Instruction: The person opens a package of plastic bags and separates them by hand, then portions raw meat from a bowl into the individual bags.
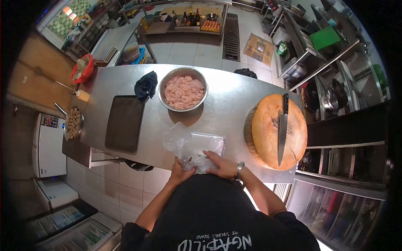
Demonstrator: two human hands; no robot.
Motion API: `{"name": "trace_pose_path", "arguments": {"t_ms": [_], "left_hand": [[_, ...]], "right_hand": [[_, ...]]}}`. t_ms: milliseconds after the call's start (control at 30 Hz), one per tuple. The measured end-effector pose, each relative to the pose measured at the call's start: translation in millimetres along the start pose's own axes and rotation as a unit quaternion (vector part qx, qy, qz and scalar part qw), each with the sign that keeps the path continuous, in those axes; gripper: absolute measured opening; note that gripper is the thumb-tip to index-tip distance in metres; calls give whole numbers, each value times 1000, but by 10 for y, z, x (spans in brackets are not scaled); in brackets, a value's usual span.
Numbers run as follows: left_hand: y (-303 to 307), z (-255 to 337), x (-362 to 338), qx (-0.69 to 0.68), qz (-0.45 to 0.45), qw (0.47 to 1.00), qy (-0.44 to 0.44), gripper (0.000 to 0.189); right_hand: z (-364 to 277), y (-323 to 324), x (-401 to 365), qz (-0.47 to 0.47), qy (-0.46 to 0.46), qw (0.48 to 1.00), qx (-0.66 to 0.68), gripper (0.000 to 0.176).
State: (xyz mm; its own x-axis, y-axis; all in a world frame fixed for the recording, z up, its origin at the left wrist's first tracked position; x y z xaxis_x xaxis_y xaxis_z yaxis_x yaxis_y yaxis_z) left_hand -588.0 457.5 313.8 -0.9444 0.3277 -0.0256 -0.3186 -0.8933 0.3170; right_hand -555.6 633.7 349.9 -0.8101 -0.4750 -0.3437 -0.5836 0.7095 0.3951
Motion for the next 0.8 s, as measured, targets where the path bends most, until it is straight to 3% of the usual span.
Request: {"name": "trace_pose_path", "arguments": {"t_ms": [33, 100, 133, 167, 200, 233, 267, 300, 367, 433, 467, 533, 600, 667, 700, 767, 800], "left_hand": [[19, 48, -11, -15, 18, 1000, -5, 74], [25, 82, -13, -28, 34, 999, -12, 71], [19, 64, -14, 20, 31, 999, -25, 66], [-4, 66, -21, 68, 28, 997, -37, 60], [-28, 125, -10, 69, 27, 997, -38, 60], [-23, 211, 27, 37, 40, 998, -22, 55], [-20, 313, 78, 4, 53, 999, -6, 49], [-45, 460, 143, 5, 54, 999, -8, 49], [-118, 810, 328, -15, 56, 997, -51, 58], [-256, 967, 543, -24, 53, 997, -56, 64], [-325, 1028, 672, -33, 48, 997, -58, 69], [-470, 1098, 971, -6, 26, 997, -77, 75], [-682, 1077, 1288, 23, -1, 995, -95, 82], [-858, 1126, 1554, 168, 52, 970, -168, 79], [-952, 1241, 1687, 167, 47, 969, -173, 79], [-1230, 1246, 1983, 194, -57, 979, -34, 62], [-1356, 1254, 2102, 170, -76, 980, -75, 59]], "right_hand": [[-20, 131, -104, 25, 0, 995, -95, 79], [309, 675, -377, 38, -193, 980, 12, 53], [814, 1070, -437, 198, -138, 970, -34, 28], [980, 1640, -648, 314, -140, 935, -83, 16], [1113, 2144, -984, 408, -171, 845, -301, 15], [1286, 2628, -1305, 499, -220, 779, -310, 29], [1470, 2909, -1626, 562, -321, 758, -80, 35], [1430, 3199, -1842, 614, -294, 705, -197, 39], [2019, 3550, -2015, 585, -322, 713, -214, 42], [2812, 3724, -1959, 471, -337, 784, -224, 42], [2722, 3731, -1975, 473, -335, 784, -224, 42], [2673, 3417, -1907, 362, -385, 846, -69, 39], [2558, 3352, -1867, 379, -368, 844, -89, 38], [2575, 3380, -1925, 462, -318, 811, -168, 38], [2556, 3361, -1943, 467, -321, 807, -165, 38], [2572, 3229, -1890, 447, -322, 833, -39, 39], [2881, 3199, -1835, 449, -301, 841, -29, 36]]}}
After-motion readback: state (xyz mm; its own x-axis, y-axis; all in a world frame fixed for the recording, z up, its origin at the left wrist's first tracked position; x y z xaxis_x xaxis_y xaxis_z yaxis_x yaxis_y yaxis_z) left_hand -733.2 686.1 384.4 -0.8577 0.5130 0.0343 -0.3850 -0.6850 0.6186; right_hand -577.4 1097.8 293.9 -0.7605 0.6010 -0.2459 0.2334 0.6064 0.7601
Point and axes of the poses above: each hand's wrist, its own x-axis towards the middle knuckle, its own y-axis out of the back of the hand, z = x × y, the point moved 9 cm from there along x, towards the middle knuckle
